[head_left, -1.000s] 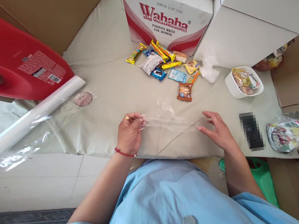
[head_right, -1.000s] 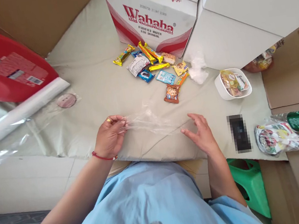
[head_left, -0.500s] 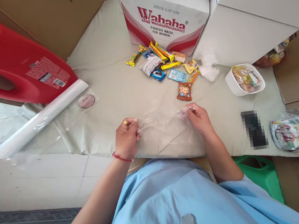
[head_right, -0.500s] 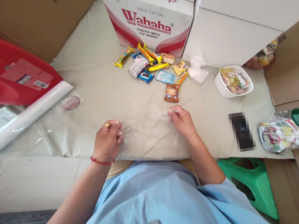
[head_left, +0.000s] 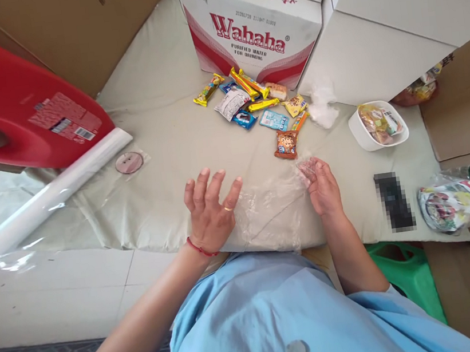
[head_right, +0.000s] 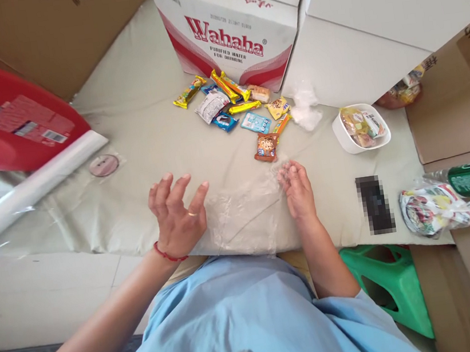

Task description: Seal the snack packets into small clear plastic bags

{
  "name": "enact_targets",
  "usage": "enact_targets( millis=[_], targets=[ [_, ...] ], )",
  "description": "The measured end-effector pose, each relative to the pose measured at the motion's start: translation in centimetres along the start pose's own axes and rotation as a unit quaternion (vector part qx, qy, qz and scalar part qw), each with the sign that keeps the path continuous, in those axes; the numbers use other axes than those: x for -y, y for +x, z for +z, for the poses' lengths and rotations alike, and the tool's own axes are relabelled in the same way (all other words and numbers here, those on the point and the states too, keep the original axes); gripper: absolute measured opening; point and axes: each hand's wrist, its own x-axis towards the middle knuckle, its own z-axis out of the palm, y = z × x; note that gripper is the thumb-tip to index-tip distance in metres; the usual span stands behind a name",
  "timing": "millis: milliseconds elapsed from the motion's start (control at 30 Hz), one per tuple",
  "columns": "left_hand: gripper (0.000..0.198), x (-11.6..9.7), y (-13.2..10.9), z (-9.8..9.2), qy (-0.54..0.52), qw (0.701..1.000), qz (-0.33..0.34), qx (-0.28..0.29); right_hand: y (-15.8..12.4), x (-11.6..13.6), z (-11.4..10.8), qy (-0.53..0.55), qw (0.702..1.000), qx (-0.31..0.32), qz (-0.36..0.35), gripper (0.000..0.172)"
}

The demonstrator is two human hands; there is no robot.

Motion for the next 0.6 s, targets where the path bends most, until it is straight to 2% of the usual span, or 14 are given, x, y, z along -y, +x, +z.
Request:
enact_targets(
  millis=[100, 167, 267, 333, 400, 467, 533, 600],
  targets=[
    [0.062, 0.4, -0.1, 1.2, 0.006, 0.997, 0.068, 0.022, -0.6, 0.4, 0.0, 0.024, 1.0, -0.014, 0.007, 0.059],
    [0.059, 0.5, 0.1, 1.5, -0.021, 0.995, 0.061, 0.074, -1.0, 0.7, -0.2, 0.027, 0.999, -0.015, 0.009, 0.063],
    [0.047, 0.6, 0.6, 1.6, -0.102, 0.985, -0.045, 0.13, -1.4, 0.8, -0.9, -0.012, 1.0, -0.002, 0.007, 0.061],
    [0.04, 0.6, 1.1, 1.6, -0.167, 0.968, -0.139, 0.124, -1.7, 0.7, -1.6, -0.071, 0.997, -0.001, -0.019, 0.056],
    [0.036, 0.6, 1.4, 1.7, -0.238, 0.94, -0.218, 0.107, -2.0, 1.1, -2.2, -0.151, 0.984, -0.01, -0.093, 0.05],
    [0.034, 0.7, 1.6, 2.0, -0.305, 0.906, -0.276, 0.098, -2.8, 2.0, -2.5, -0.239, 0.948, -0.033, -0.206, 0.042],
    [0.035, 0.6, 1.6, 2.3, -0.349, 0.877, -0.318, 0.094, -3.8, 3.6, -2.5, -0.323, 0.888, -0.055, -0.322, 0.03],
    [0.039, 0.4, 1.6, 2.5, -0.37, 0.857, -0.346, 0.095, -4.9, 5.3, -1.8, -0.384, 0.827, -0.019, -0.409, 0.017]
  ],
)
